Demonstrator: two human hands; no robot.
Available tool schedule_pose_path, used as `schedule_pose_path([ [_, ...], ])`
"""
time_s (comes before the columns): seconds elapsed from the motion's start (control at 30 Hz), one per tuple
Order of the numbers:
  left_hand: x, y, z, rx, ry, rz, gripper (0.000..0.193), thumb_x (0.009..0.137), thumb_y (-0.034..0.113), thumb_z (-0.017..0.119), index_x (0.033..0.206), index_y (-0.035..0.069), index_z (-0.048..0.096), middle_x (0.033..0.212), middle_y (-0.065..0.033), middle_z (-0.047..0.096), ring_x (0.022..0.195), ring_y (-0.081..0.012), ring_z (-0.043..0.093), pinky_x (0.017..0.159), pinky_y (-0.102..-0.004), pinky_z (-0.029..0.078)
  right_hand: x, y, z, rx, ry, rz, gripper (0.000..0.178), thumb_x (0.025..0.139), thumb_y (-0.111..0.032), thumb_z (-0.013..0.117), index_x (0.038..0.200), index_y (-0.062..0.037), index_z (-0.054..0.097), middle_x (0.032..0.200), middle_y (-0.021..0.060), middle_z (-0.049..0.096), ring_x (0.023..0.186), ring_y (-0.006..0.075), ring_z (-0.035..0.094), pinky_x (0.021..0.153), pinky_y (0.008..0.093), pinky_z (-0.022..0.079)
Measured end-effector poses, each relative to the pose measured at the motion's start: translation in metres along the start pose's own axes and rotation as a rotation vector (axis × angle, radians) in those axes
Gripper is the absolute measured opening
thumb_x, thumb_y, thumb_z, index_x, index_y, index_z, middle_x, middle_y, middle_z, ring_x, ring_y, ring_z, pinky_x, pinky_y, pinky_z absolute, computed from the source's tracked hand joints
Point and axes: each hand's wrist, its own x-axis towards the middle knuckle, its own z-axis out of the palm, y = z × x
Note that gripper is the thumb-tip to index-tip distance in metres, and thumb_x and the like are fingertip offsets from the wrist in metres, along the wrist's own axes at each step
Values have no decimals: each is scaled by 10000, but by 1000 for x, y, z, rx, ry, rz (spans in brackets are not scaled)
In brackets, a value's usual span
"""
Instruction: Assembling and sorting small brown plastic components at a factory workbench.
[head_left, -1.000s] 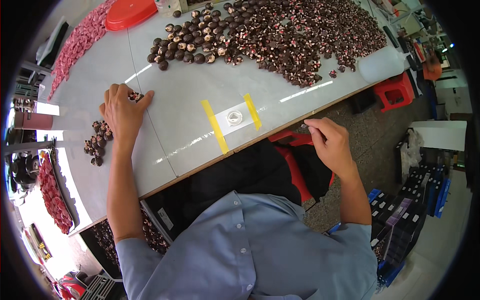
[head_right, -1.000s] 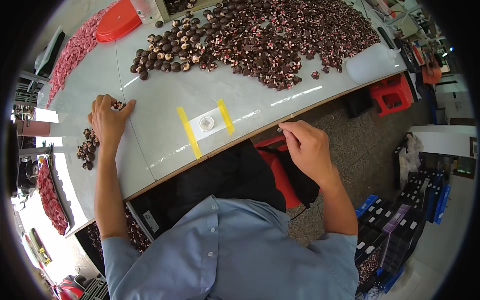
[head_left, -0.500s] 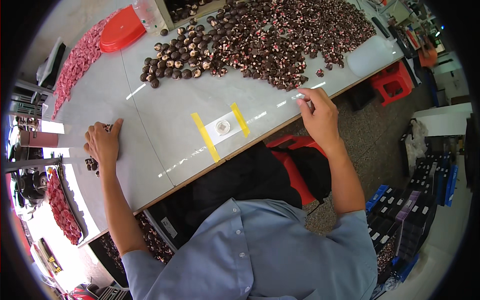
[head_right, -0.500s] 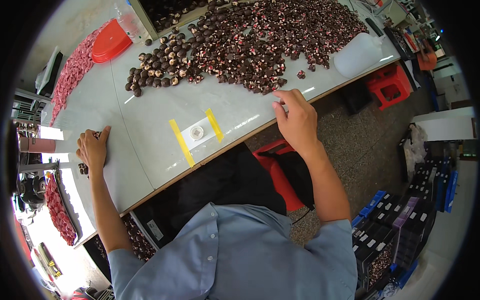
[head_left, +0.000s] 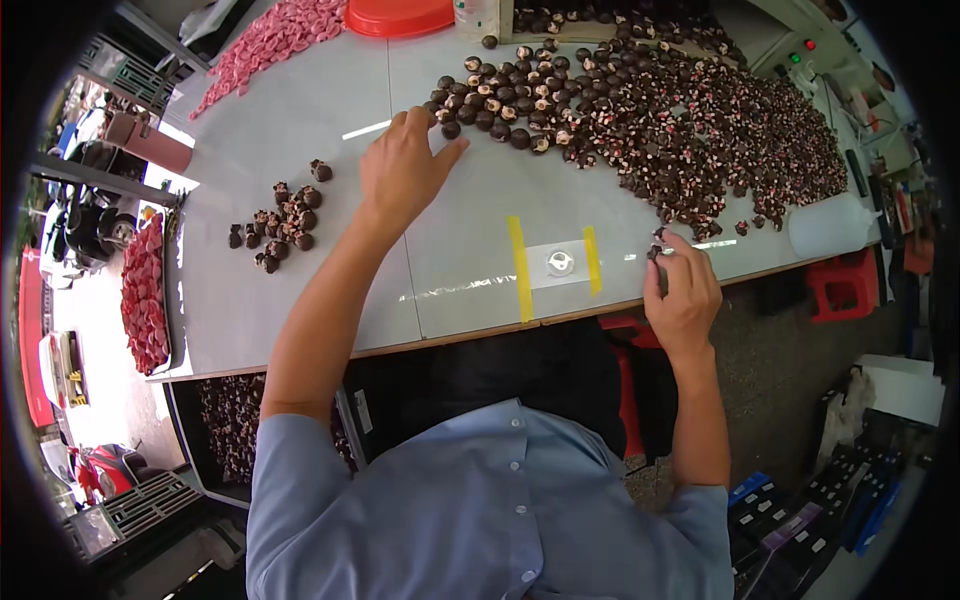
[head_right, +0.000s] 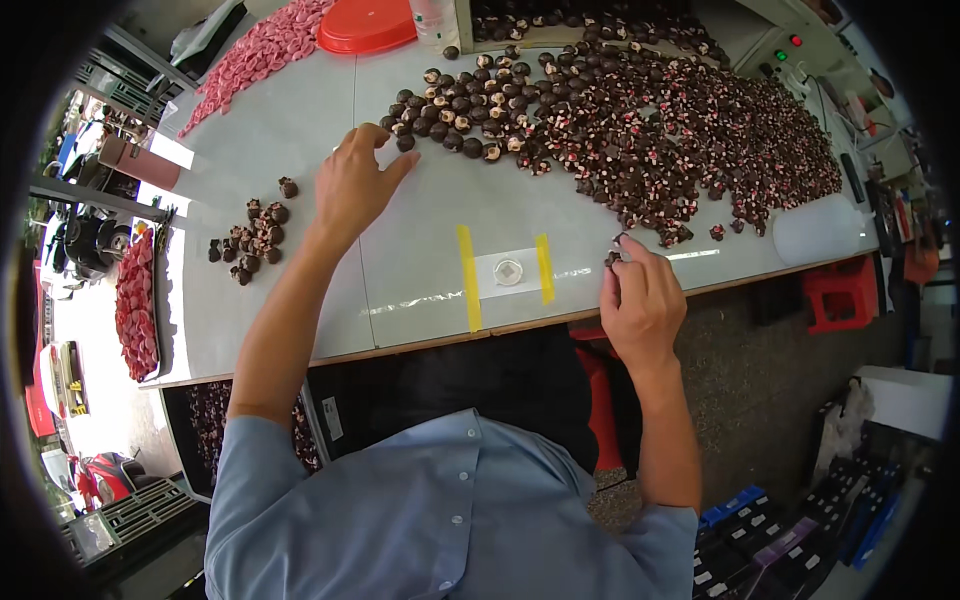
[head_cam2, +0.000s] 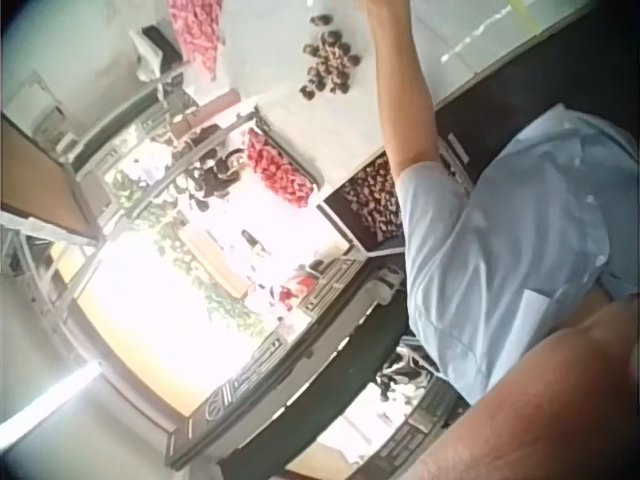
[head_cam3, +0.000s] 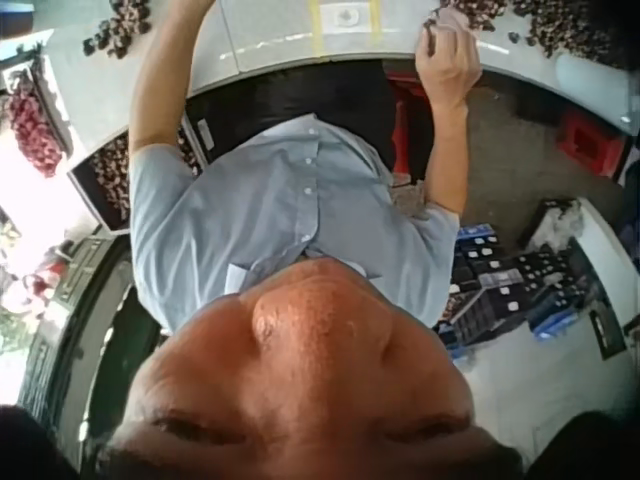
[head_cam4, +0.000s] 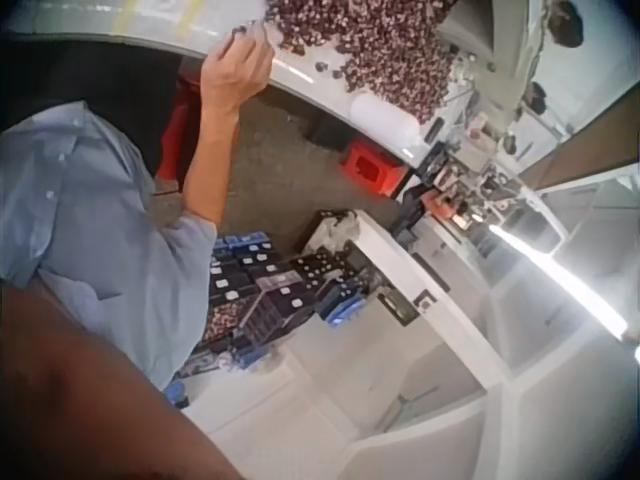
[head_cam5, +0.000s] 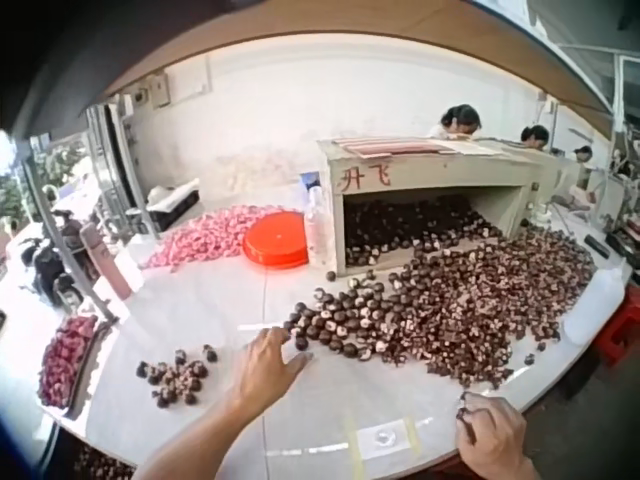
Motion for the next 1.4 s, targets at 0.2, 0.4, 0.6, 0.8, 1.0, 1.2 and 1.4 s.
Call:
schedule_pose_path([
  [0.2,16,-3,18,-33,-56,13,348,925,304,775,1130,52,649,1116,-184,737,974,-399,734,802,-504,581,9,-7,18,111,-6,12,250,795,42,800,962,-28,627,1124,139,734,858,325,718,726,398,593],
  [0.4,-28,14,-27,-653,-544,-91,273,1014,185,738,1216,5,699,900,-29,681,761,-103,622,713,-271,514,14,-8,15,446,-20,317,269,852,95,796,1072,-14,685,1115,109,665,858,195,713,638,283,597],
  [0.6,-59,16,-19,-963,-828,-109,290,942,46,813,1196,-30,698,902,32,648,806,-30,565,729,-213,488,19,-9,16,466,-102,301,281,871,91,769,1125,-7,701,1198,132,694,936,228,719,702,302,607],
  [0.8,-64,10,-22,-999,-840,-154,315,922,13,824,1206,-22,691,939,16,674,845,-33,594,758,-210,508,27,-9,17,346,-189,173,249,903,91,732,1135,14,681,1182,135,719,952,221,725,728,304,605],
  [1.0,-69,11,-20,-1122,-839,-130,315,920,34,826,1202,-24,697,982,-38,704,859,-69,636,792,-240,563,31,-21,11,539,-168,316,247,917,117,705,1141,26,652,1243,129,664,1009,189,708,801,287,609],
  [1.2,-72,17,-21,-1205,-816,-147,283,968,-19,760,1233,-44,665,1081,-59,718,967,-65,659,861,-246,568,38,-27,7,576,-305,270,275,907,144,702,1158,33,676,1294,145,624,1103,186,677,859,283,604],
  [1.4,-76,16,-16,-1213,-847,-69,288,996,-5,728,1270,-61,659,1106,-79,720,945,-93,678,839,-253,572,44,-34,-7,644,-412,240,358,899,147,715,1235,29,691,1278,143,652,1049,196,695,862,285,602],
])
